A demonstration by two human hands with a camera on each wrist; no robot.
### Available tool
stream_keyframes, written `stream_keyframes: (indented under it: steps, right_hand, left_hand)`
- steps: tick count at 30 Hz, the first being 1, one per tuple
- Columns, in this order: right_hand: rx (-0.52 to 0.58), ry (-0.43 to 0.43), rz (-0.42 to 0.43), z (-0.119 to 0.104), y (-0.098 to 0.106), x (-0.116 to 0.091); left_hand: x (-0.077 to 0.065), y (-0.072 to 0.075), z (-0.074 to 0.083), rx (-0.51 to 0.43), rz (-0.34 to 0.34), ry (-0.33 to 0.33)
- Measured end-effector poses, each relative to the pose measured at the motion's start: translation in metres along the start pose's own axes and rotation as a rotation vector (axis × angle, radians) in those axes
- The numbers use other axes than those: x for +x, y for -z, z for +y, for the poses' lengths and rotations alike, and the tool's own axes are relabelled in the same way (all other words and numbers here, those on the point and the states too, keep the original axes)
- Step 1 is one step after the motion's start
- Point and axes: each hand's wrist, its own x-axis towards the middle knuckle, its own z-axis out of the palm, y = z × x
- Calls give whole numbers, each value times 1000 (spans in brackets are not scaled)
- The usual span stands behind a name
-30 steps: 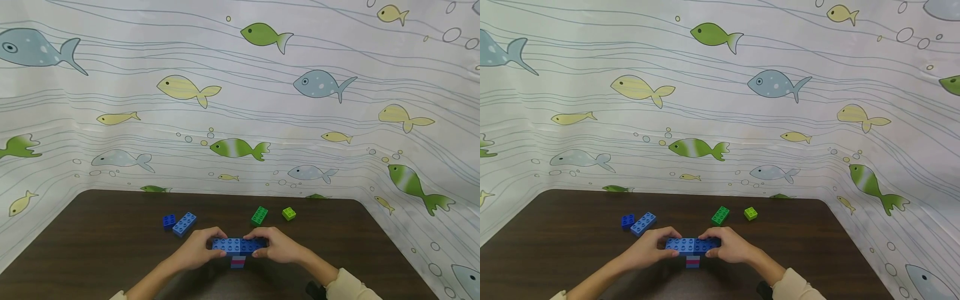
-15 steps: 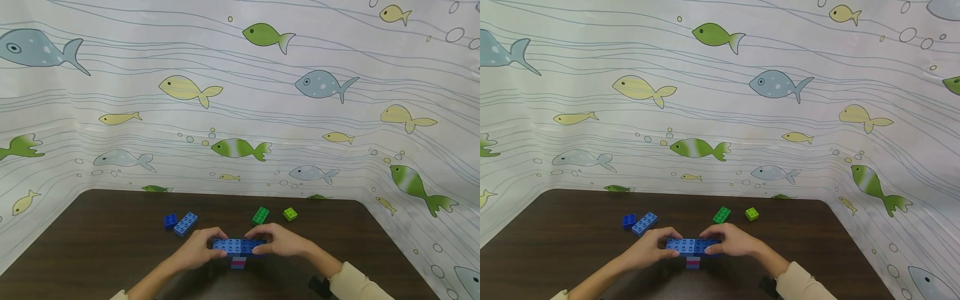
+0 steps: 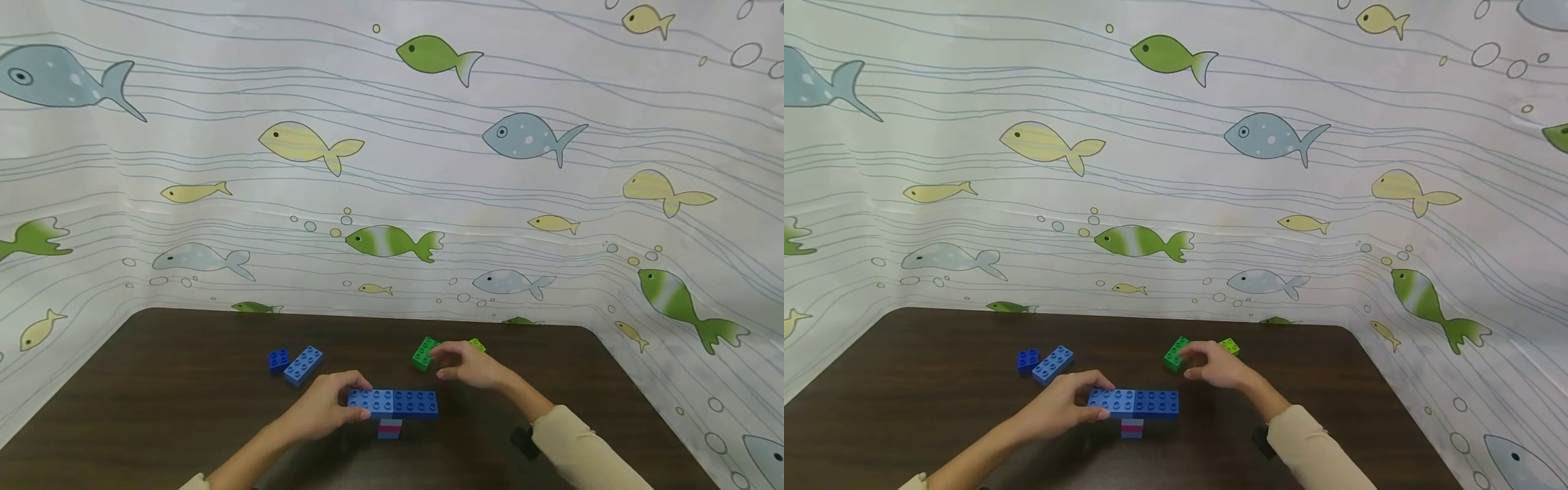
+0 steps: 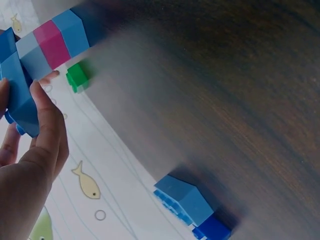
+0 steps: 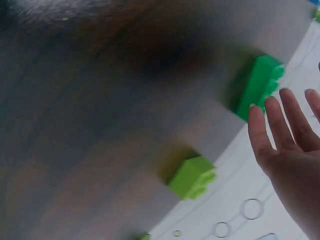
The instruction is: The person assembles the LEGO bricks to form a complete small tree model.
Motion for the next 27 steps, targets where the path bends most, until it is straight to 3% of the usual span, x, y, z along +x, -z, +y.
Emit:
stream_keyframes:
  steps: [6, 10, 16, 27]
  right_hand:
    - [-24, -24, 66, 15, -4, 5]
    - [-61, 16, 112, 21, -9, 11]
    - [-97, 91, 108, 23, -15, 19]
    - [-100, 69, 130, 27, -19, 25]
  left_hand:
    - [0, 0, 0, 15, 2, 1]
    - [0, 0, 0, 14, 2, 0]
    - [0, 0, -1, 18, 2, 3]
    - [0, 0, 2, 21, -3, 24]
